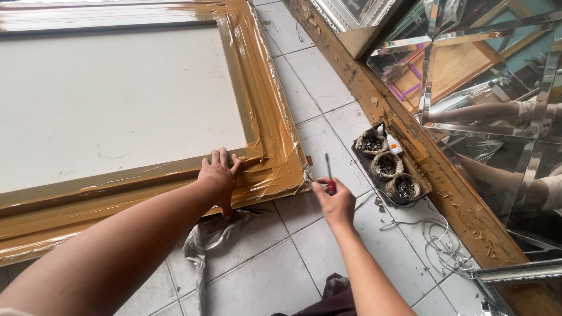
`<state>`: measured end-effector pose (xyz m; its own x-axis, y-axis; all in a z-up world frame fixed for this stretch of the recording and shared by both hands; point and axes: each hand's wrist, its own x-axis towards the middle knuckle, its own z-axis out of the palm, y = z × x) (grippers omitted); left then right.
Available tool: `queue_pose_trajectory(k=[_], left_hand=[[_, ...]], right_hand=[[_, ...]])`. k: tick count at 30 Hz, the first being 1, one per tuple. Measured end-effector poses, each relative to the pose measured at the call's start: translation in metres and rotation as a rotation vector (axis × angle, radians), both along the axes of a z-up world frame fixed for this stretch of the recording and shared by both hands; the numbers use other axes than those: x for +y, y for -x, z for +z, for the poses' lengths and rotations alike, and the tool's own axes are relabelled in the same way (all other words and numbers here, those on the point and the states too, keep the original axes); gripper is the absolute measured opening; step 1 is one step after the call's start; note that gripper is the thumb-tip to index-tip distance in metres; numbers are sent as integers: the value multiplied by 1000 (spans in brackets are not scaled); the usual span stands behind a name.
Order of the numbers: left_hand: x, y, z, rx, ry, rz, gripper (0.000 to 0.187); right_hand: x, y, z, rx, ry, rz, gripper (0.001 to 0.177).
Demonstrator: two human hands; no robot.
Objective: Cleaning a large picture frame by wiping it with a cloth and removing adhesive tape using a small screwdriver as a scraper.
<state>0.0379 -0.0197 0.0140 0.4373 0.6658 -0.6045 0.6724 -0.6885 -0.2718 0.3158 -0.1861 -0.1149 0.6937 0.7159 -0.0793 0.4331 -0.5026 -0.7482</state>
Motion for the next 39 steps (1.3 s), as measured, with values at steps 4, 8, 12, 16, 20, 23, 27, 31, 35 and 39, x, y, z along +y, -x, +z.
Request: queue_pose_trajectory(k=[4,8,12,16,20,23,27,31,35,39], left_hand=[[-2,1,1,-17,7,1,174],[1,0,0,-21,4,8,174],[2,1,-3,-24,0,13,175],[2,3,-2,-49,12,20,175],[4,6,4,-139,53,74,175],[4,8,3,-173,72,98,173],[13,9,-14,-266,75,144,175],[4,12,1,-322,105,186,183],[5,11,4,-326,107,205,185],[2,12,1,-316,103,192,187]], right_hand=[[-5,33,50,-58,40,54,22],[-3,33,52,-238,72,134,16],[2,12,11,8,87,-8,44],[-20,-4,34,223,217,-9,57],[-39,25,88,433,270,109,52],[-46,54,133,478,321,138,55],[-51,65,149,385,429,161,57],[-57,66,142,405,416,126,55],[-54,69,140,523,339,46,55],[-52,77,143,618,303,-7,56]])
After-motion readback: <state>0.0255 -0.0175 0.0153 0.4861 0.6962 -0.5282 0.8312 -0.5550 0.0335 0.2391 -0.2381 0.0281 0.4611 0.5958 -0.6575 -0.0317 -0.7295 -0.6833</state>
